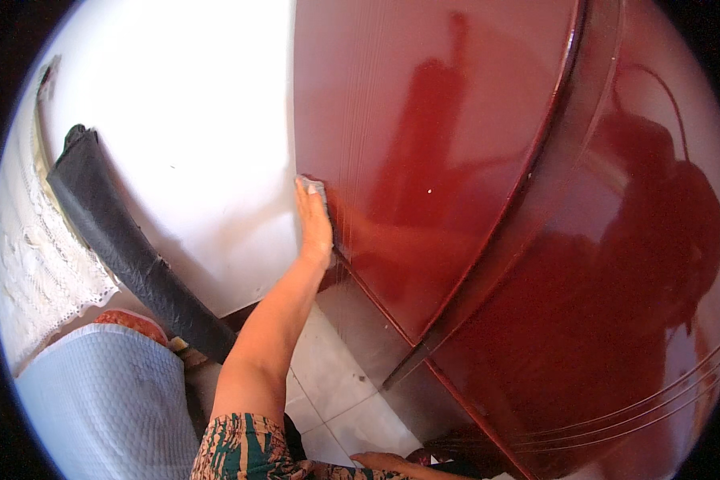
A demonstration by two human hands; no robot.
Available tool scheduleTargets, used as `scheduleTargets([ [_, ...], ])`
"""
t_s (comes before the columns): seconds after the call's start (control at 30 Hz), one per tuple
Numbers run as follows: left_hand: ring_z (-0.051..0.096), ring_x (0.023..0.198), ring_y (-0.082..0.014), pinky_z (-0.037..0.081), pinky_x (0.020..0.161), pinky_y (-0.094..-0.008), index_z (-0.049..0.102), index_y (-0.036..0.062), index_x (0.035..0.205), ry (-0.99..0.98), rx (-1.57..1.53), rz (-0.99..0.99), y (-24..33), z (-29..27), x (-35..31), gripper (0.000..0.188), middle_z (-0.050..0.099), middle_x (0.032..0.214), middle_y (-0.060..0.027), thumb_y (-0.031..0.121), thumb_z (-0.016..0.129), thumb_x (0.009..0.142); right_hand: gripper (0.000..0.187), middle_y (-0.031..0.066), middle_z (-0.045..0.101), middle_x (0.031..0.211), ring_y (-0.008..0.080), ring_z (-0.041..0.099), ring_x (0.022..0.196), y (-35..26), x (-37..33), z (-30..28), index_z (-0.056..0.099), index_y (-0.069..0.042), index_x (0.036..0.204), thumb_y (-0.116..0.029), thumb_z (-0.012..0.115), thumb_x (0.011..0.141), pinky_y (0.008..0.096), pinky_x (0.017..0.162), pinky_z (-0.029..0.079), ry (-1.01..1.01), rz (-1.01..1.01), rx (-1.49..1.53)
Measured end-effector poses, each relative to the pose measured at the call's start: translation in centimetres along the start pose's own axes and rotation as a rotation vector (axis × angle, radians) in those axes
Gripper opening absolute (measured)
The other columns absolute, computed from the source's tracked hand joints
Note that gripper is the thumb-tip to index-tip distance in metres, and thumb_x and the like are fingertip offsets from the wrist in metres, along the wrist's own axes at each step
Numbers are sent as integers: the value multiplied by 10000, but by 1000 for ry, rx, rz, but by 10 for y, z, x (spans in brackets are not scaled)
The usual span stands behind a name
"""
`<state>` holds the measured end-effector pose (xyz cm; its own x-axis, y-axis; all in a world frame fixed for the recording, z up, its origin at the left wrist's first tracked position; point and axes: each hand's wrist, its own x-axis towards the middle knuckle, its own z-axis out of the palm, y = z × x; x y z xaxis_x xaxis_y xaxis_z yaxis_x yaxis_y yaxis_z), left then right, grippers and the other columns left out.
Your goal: The person wipes the exterior surfaces of a red cabinet with a cloth, including the doors and edges, then bends down to wipe the lower section.
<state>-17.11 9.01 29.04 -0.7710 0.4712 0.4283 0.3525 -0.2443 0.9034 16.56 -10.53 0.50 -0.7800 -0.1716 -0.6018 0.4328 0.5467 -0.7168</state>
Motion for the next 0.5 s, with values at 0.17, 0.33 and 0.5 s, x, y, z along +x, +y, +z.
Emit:
scheduleTargets([
  [0.17,82,1443,-261,118,1165,-392,48,66,1506,-101,-323,-331,-23,-19,50,719,64,1574,-94,512,246,978,601,233,536,1257,384,527,1145,-7,6,-10,414,-33,1347,-475,479,946,467,932,444,17,-16,-2],
  [0.33,76,1446,-265,106,1165,-405,70,67,1506,-59,-249,-90,68,6,70,722,79,1572,-104,516,252,971,602,235,537,1254,385,529,1141,1,-1,-19,413,-31,1346,-476,479,946,469,930,446,41,16,-6],
  [0.5,69,1444,-321,70,1164,-427,154,107,1504,29,75,422,204,27,65,667,125,1557,-162,506,247,978,604,238,539,1250,387,530,1138,-6,6,-16,413,-30,1345,-477,479,945,472,927,447,30,-6,-20],
])
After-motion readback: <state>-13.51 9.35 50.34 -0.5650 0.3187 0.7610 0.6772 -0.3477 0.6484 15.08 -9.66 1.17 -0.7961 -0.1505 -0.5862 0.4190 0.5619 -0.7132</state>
